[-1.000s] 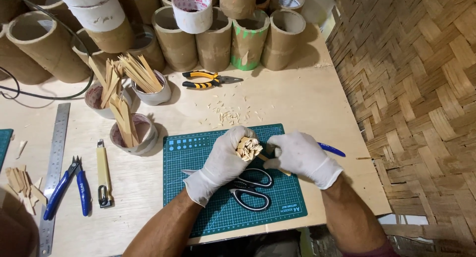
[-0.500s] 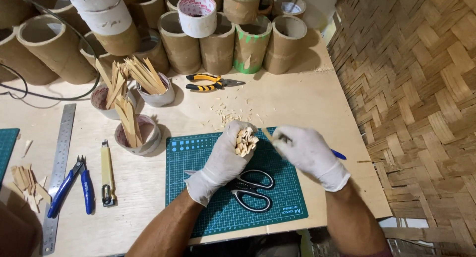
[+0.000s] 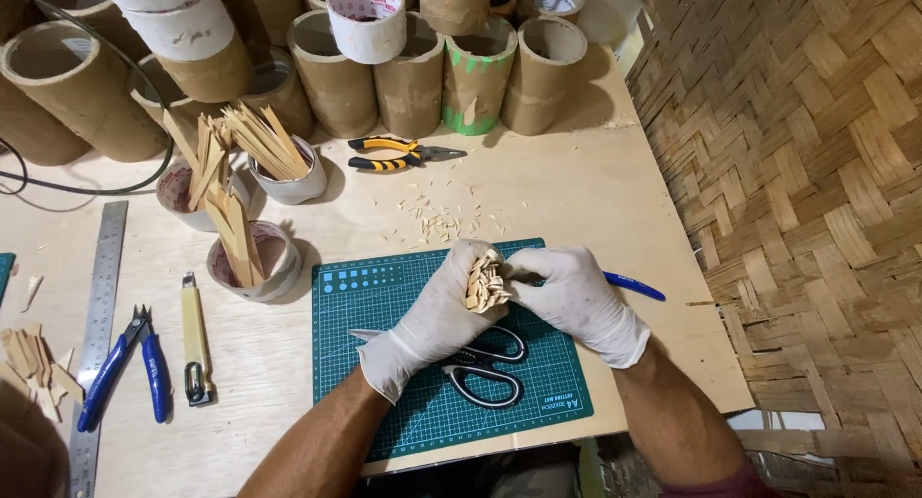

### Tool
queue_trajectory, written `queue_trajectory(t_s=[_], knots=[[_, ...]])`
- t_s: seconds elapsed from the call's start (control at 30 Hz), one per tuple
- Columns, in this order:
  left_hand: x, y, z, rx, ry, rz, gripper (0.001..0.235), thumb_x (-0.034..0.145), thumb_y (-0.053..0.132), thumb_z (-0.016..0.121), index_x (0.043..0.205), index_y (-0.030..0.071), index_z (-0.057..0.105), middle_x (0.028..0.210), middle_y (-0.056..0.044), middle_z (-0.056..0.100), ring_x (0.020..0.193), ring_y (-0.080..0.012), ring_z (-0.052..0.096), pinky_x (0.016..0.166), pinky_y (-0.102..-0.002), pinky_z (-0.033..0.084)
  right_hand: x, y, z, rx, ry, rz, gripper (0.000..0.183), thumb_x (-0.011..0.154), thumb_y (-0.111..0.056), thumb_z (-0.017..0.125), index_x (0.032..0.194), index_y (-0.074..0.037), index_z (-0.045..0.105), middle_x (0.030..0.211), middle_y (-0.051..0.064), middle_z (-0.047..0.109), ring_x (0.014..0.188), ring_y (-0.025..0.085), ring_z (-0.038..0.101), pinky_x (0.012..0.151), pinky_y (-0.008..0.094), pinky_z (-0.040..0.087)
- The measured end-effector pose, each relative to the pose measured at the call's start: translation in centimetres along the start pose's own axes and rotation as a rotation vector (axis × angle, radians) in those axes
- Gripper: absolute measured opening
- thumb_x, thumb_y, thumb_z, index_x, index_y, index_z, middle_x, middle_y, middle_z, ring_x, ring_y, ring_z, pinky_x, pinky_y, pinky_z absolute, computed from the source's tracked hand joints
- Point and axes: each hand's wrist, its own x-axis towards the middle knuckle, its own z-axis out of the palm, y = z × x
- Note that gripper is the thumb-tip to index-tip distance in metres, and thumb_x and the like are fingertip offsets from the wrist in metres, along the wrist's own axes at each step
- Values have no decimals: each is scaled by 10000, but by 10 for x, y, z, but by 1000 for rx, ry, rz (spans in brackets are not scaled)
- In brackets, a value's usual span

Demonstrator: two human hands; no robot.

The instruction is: Shaving and cutting wooden sticks using scissors and pliers on a workshop table to prepare materials for handicrafts.

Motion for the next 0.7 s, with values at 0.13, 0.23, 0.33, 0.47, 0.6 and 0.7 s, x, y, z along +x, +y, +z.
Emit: queue_trajectory(t_s=[0.13,0.23,0.33,0.47,0.6,0.7], knots=[[-1,-6,1,49,-58,-53,466,692,92,852,1089,100,607,943,-138,627,886,-312,697,793,-401,559,-4,-13,-7,44,-25,-7,200,740,-73,844,867,-228,841,767,2,825,785,175,793,787,314,607],[1,2,-1,2,-54,-65,341,720,79,836,1025,135,693,900,-81,681,838,-198,692,768,-323,561,-5,-11,-9,65,-60,-14,180,761,-87,845,871,-229,849,742,-12,822,739,153,785,757,299,605],[4,24,-11,-54,-99,-94,386,710,-21,703,1068,117,749,893,-106,703,821,-164,660,751,-318,563,-5,-15,-14,115,-87,-67,225,729,1,805,834,-195,843,673,16,794,635,151,734,673,303,598],[3,10,-12,-133,-180,-120,391,696,-34,645,1035,112,776,862,-93,720,793,-141,620,728,-317,561,-7,-16,-18,247,-34,-121,302,643,-37,905,902,-160,809,687,21,766,656,125,686,672,294,591],[3,25,-14,-190,-194,-145,467,693,-80,618,1090,117,764,841,-41,695,757,-125,611,714,-281,554,-7,-18,-7,250,-79,-237,348,687,-62,912,1013,-139,819,754,74,758,667,157,670,657,304,582],[8,11,-12,0,-194,-181,419,747,22,688,1145,141,636,893,-138,710,802,-259,704,733,-366,571,-3,-11,-5,231,-12,-236,286,724,-49,892,985,-140,824,774,45,768,655,149,679,667,292,574]])
